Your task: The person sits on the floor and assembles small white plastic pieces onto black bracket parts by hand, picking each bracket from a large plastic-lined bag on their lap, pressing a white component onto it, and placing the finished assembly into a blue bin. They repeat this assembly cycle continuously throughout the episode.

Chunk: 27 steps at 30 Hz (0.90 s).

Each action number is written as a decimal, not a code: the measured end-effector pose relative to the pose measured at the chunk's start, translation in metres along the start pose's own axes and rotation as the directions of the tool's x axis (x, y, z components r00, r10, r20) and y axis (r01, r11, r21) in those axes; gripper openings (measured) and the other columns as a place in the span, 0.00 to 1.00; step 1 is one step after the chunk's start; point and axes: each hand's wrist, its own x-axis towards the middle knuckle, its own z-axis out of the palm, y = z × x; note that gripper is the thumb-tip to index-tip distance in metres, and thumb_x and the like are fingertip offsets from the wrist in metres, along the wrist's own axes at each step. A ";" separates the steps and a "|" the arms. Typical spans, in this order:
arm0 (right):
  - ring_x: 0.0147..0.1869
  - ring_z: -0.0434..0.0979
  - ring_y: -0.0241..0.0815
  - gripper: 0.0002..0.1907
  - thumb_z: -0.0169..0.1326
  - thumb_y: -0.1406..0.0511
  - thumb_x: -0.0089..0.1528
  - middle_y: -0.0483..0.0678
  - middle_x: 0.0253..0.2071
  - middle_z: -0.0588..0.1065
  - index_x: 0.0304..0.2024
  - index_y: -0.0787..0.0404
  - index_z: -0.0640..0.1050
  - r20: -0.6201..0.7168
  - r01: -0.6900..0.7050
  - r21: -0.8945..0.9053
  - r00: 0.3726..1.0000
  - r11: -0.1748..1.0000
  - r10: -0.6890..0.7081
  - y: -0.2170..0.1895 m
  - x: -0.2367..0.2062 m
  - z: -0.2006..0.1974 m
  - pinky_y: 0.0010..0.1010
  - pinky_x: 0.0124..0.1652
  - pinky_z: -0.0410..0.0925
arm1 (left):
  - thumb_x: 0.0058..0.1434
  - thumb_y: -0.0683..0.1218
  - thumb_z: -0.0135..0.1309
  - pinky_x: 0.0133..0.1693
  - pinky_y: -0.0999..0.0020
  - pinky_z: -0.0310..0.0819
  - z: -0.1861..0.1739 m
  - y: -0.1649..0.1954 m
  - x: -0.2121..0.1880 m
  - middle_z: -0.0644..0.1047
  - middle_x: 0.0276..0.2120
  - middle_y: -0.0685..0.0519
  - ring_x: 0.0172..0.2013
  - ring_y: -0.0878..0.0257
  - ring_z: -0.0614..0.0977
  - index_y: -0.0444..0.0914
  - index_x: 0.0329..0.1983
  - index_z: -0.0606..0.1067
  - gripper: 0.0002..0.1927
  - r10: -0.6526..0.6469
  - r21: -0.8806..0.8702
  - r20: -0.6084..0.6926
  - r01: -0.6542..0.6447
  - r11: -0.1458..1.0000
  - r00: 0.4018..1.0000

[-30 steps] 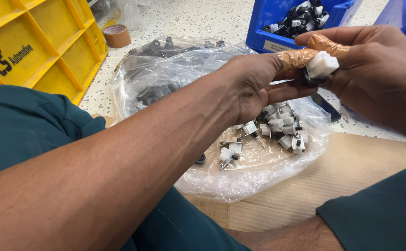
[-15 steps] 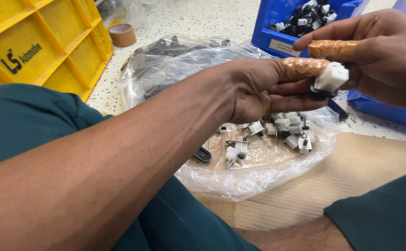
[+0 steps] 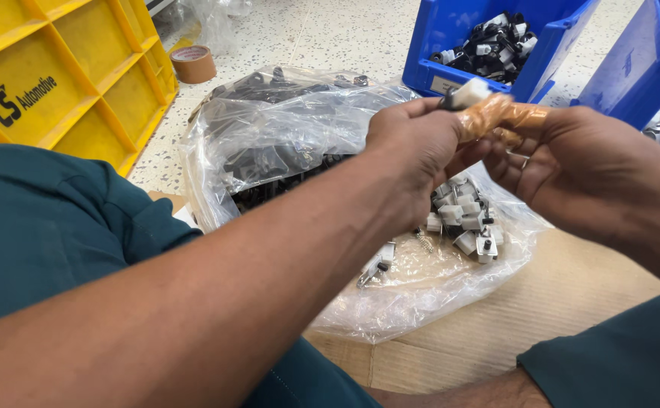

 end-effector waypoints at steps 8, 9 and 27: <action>0.46 0.72 0.34 0.15 0.42 0.57 0.76 0.46 0.44 0.72 0.54 0.59 0.74 -0.016 0.058 -0.028 0.998 0.998 -0.058 -0.004 -0.015 0.017 0.28 0.49 0.70 | 0.64 0.34 0.48 0.27 0.80 0.82 0.000 0.006 -0.004 0.80 0.38 0.41 0.27 0.62 0.83 0.32 0.54 0.72 0.15 -0.028 0.028 -0.131 0.032 0.999 0.991; 0.44 0.71 0.34 0.17 0.43 0.57 0.75 0.46 0.43 0.72 0.54 0.62 0.74 0.016 0.082 -0.083 0.997 0.993 -0.081 -0.005 -0.013 0.016 0.27 0.47 0.70 | 0.64 0.34 0.48 0.27 0.80 0.82 0.000 0.008 -0.005 0.79 0.39 0.41 0.27 0.62 0.84 0.33 0.55 0.71 0.16 -0.023 0.062 -0.123 0.031 0.998 0.992; 0.51 0.83 0.41 0.17 0.43 0.68 0.70 0.57 0.53 0.76 0.59 0.72 0.71 0.167 0.278 -0.206 0.955 0.938 -0.246 -0.016 -0.004 -0.007 0.28 0.47 0.79 | 0.62 0.32 0.47 0.30 0.79 0.88 0.001 0.019 -0.010 0.78 0.40 0.35 0.29 0.59 0.87 0.21 0.51 0.71 0.14 0.025 0.270 0.214 -0.084 0.959 0.976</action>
